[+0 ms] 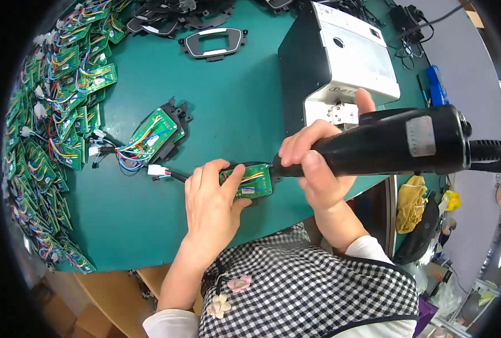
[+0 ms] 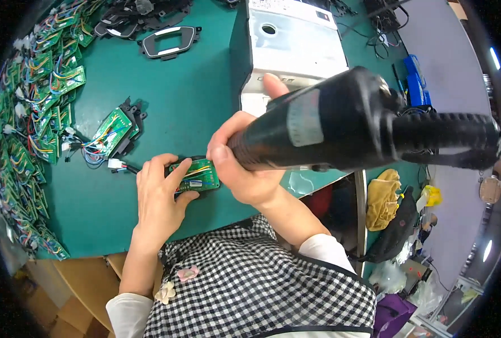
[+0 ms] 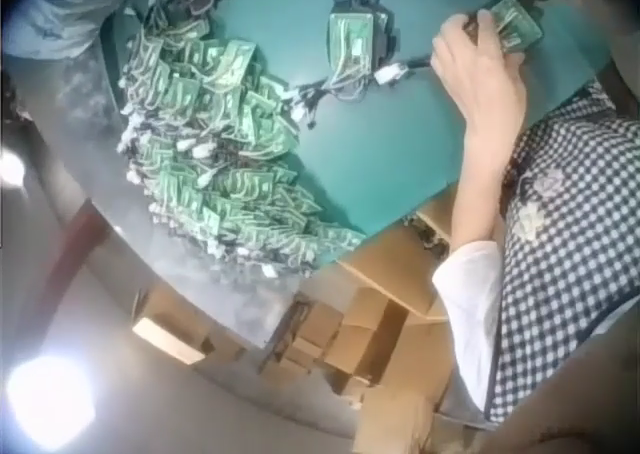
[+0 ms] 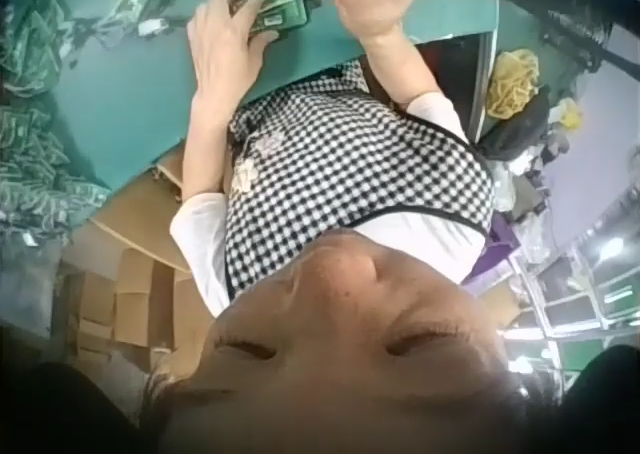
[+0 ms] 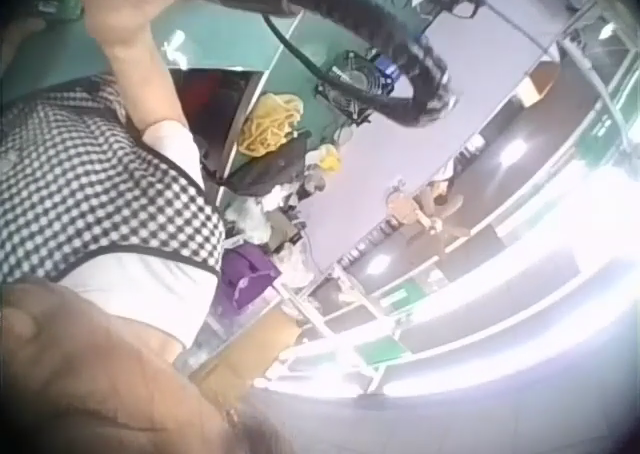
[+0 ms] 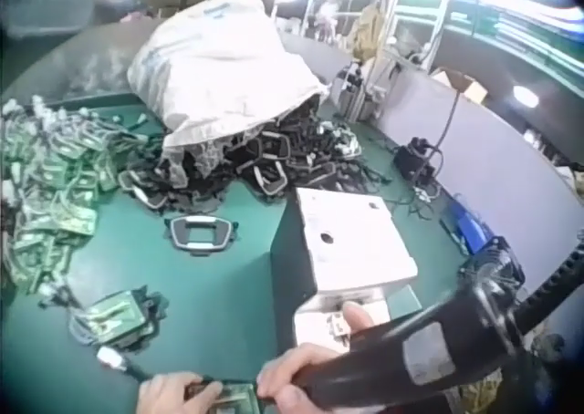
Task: The person assembles electronic circuit boards into plastic frames, securing them with an electric screwdriver.
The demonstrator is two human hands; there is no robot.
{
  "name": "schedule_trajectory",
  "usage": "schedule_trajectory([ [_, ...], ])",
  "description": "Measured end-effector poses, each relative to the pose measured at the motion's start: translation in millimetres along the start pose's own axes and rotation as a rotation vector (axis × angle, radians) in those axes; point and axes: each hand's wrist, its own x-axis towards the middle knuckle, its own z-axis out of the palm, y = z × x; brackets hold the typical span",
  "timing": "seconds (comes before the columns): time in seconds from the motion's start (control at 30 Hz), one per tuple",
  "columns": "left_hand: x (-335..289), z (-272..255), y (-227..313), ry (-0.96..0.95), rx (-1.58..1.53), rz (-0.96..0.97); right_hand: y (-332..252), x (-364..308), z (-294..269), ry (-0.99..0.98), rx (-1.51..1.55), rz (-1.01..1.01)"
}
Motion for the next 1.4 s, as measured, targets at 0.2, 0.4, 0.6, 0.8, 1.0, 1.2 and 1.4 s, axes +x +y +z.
schedule_trajectory([
  [0.2,1.1,-1.2,-3.1,-0.025,0.031,-0.007,-5.2,7.0,-6.8,-0.416,-0.247,-0.056],
  [0.4,-2.4,2.6,1.4,-0.01,0.058,-0.012,6.6,0.4,-5.8,-0.33,-0.169,-0.141],
  [0.6,-6.9,6.5,3.6,0.027,0.103,-0.024,13.4,-1.4,6.3,-0.267,-0.075,-0.246],
  [0.8,-8.2,10.7,5.6,0.066,0.103,0.007,8.1,1.7,0.9,-0.316,-0.036,-0.179],
  [1.0,-12.5,7.0,5.2,0.042,0.094,-0.02,-59.1,22.1,-39.1,0.207,0.159,-0.497],
  [1.2,-19.0,-6.5,0.8,0.018,0.085,0.062,-52.4,43.6,-55.9,0.143,-0.013,-0.35],
  [1.4,-24.4,7.8,-7.1,0.101,0.059,0.061,-48.3,-9.6,-27.8,0.115,0.209,-0.24],
])
